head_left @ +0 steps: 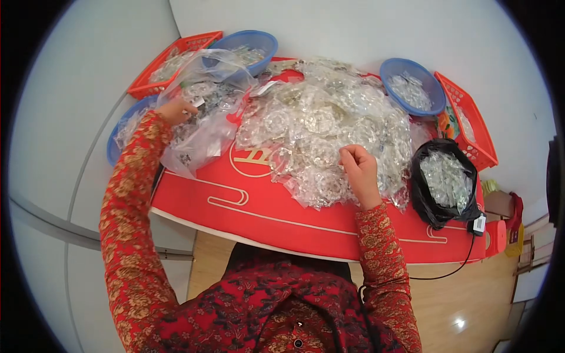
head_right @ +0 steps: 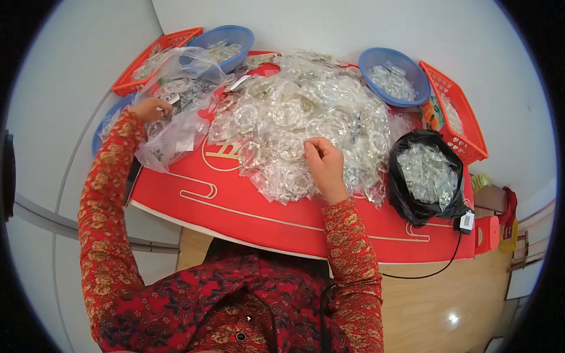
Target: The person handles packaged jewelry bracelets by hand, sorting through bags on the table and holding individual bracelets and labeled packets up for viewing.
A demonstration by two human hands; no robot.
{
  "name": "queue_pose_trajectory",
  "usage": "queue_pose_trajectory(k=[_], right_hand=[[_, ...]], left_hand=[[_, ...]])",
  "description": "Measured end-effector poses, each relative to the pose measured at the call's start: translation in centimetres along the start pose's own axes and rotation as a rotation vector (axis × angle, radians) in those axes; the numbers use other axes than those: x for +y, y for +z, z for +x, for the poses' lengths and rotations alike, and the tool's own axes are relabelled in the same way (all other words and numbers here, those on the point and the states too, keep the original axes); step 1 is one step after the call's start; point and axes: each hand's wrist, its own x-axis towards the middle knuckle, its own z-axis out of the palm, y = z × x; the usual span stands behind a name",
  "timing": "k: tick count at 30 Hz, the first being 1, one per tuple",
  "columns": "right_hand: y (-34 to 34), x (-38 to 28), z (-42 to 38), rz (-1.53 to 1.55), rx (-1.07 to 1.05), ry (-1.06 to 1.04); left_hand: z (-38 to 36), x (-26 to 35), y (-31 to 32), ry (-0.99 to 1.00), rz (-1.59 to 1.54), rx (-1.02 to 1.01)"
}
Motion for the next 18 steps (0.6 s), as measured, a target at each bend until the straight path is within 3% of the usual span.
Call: queue_pose_trajectory(k=[1,4,6,8,10,13,15,18], right_hand=[[0.1,0.2,0.0,0.000,-0.005,-0.004],[0.1,0.5,0.0,-0.030,-0.015,-0.026],[0.1,0.4,0.1,-0.058,-0.009,-0.034],[0.3,0.1,-0.1,-0.090,0.005,-0.029],[0.6,1.0,0.0,-0.146,0.020,-0.098],[0.7,1.1,-0.1,-0.232,0.070,-0.212],[0.4,0.2,-0.3,-0.355,0.157,-0.290],[-1.8,-0.9,0.9,-0.619,0.496,-0.372]], left_hand=[[-0.8,0.9,-0.8,0.073,-0.059,-0.002],[-3.1,7.5,-4.4,-0.041,-0.148,0.118],[-4.7,12.8,-5.4,0.123,-0.025,0.427],[-6.3,19.4,-5.2,0.208,-0.059,0.554],[-7.7,24.9,-2.4,0.413,-0.127,0.582],[-6.7,29.5,2.4,0.544,-0.339,0.321],[-4.0,30.8,5.9,0.526,-0.525,0.387],[-0.6,32.3,8.2,0.324,-0.815,0.391]])
